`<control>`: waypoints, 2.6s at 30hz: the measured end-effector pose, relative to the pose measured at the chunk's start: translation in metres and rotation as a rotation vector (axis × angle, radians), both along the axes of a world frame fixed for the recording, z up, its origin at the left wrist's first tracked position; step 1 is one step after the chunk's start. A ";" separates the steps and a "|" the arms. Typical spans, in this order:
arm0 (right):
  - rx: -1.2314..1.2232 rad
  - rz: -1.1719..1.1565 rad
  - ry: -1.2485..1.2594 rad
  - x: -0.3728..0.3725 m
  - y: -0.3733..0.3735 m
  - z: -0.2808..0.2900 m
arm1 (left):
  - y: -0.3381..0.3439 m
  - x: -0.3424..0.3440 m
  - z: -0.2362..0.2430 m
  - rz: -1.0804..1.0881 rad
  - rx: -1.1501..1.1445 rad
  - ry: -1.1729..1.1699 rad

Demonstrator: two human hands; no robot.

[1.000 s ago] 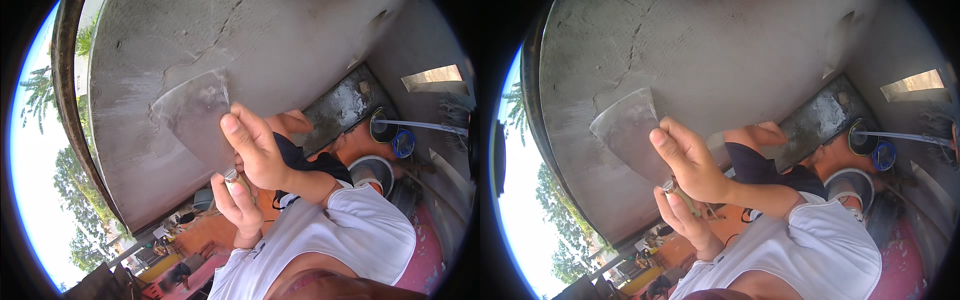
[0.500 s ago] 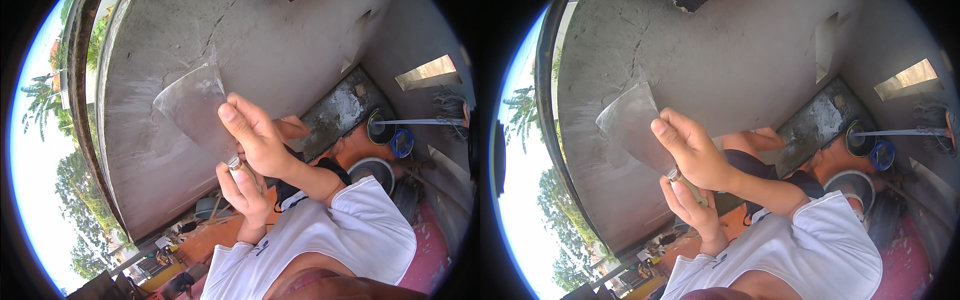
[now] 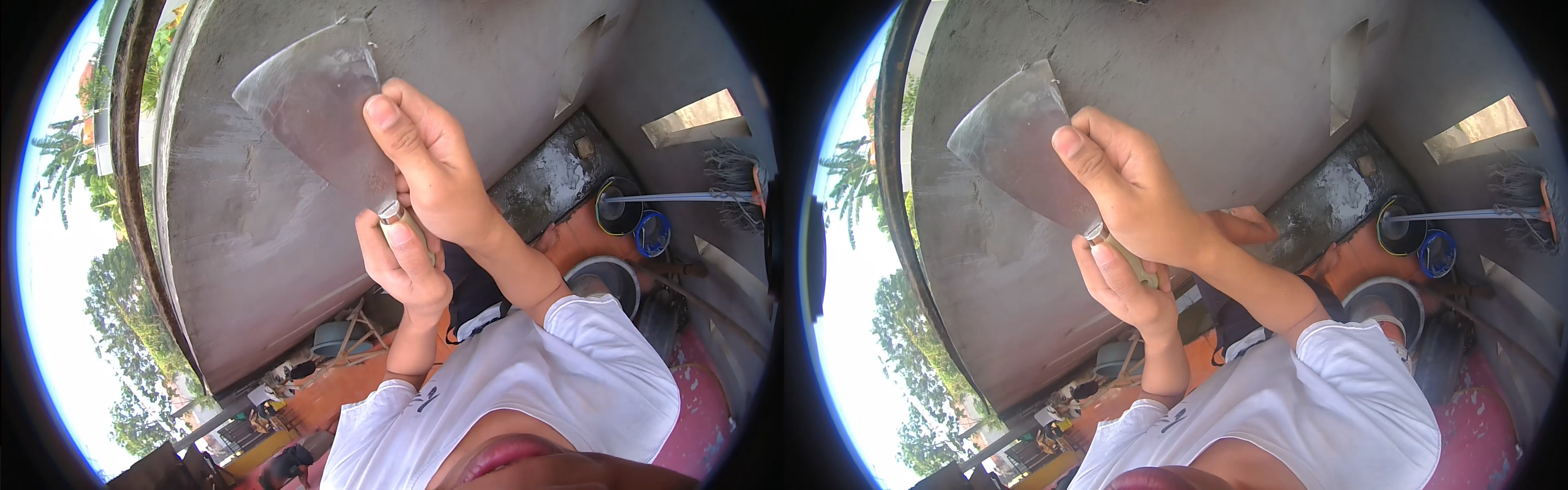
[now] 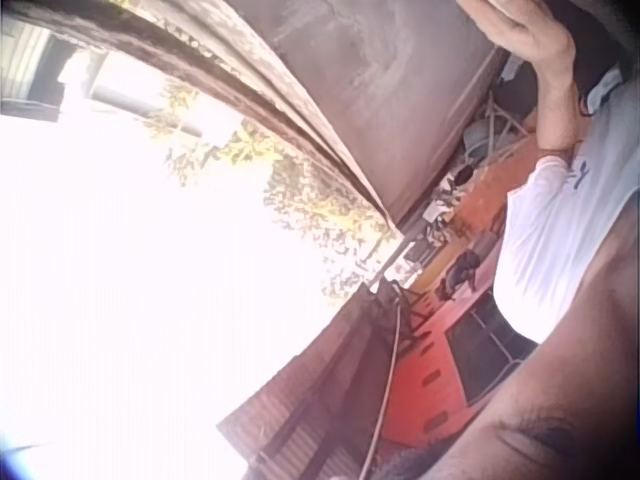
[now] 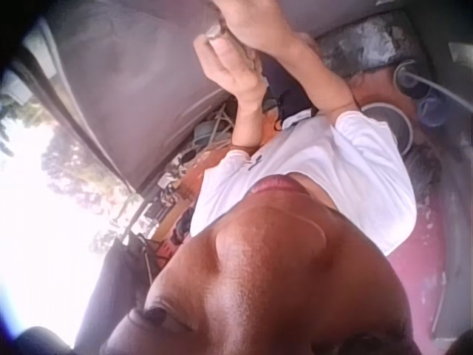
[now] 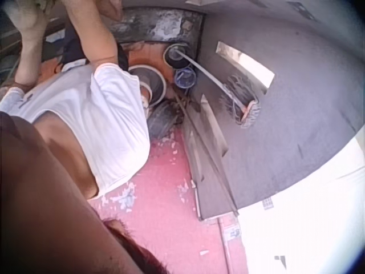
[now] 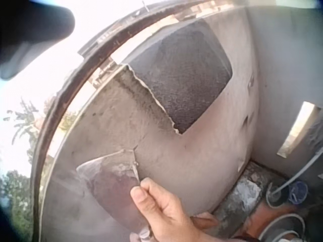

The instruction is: The person uses a trowel to smooth a wet plaster or cement surface on a ceiling. They repeatedly scrape and flatten the material with both hands, occasionally touching the surface with their fingers to check the finish.

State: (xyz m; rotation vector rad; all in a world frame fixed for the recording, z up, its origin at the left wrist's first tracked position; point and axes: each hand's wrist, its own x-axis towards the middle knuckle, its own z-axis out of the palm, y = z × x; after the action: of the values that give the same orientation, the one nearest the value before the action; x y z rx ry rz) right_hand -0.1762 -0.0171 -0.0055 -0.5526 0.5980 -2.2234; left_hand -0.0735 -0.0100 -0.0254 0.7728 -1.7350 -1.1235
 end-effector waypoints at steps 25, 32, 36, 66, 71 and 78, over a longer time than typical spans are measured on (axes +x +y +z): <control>0.121 0.040 0.123 0.013 0.007 -0.032 | 0.005 0.019 -0.037 -0.084 0.104 0.035; 0.127 -0.037 0.173 0.000 0.007 -0.019 | 0.005 0.004 -0.020 -0.140 0.095 0.058; 0.182 -0.070 0.022 -0.022 0.026 0.003 | 0.007 -0.023 0.001 -0.327 0.061 -0.065; 0.878 0.011 -0.328 0.025 0.313 -0.318 | -0.016 -0.014 -0.102 -0.595 -0.872 -0.492; 0.508 0.428 -0.301 0.039 0.245 -0.260 | -0.018 0.052 -0.065 -0.419 -0.522 -0.465; 0.213 0.827 0.026 0.056 0.085 -0.133 | 0.005 0.085 -0.059 0.078 -0.428 -0.462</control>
State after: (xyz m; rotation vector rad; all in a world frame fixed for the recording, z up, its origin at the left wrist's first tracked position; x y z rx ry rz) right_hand -0.1200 0.0683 -0.1380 -0.5826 0.4898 -1.3600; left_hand 0.0114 -0.0047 -0.0844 0.8602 -2.2073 -0.5067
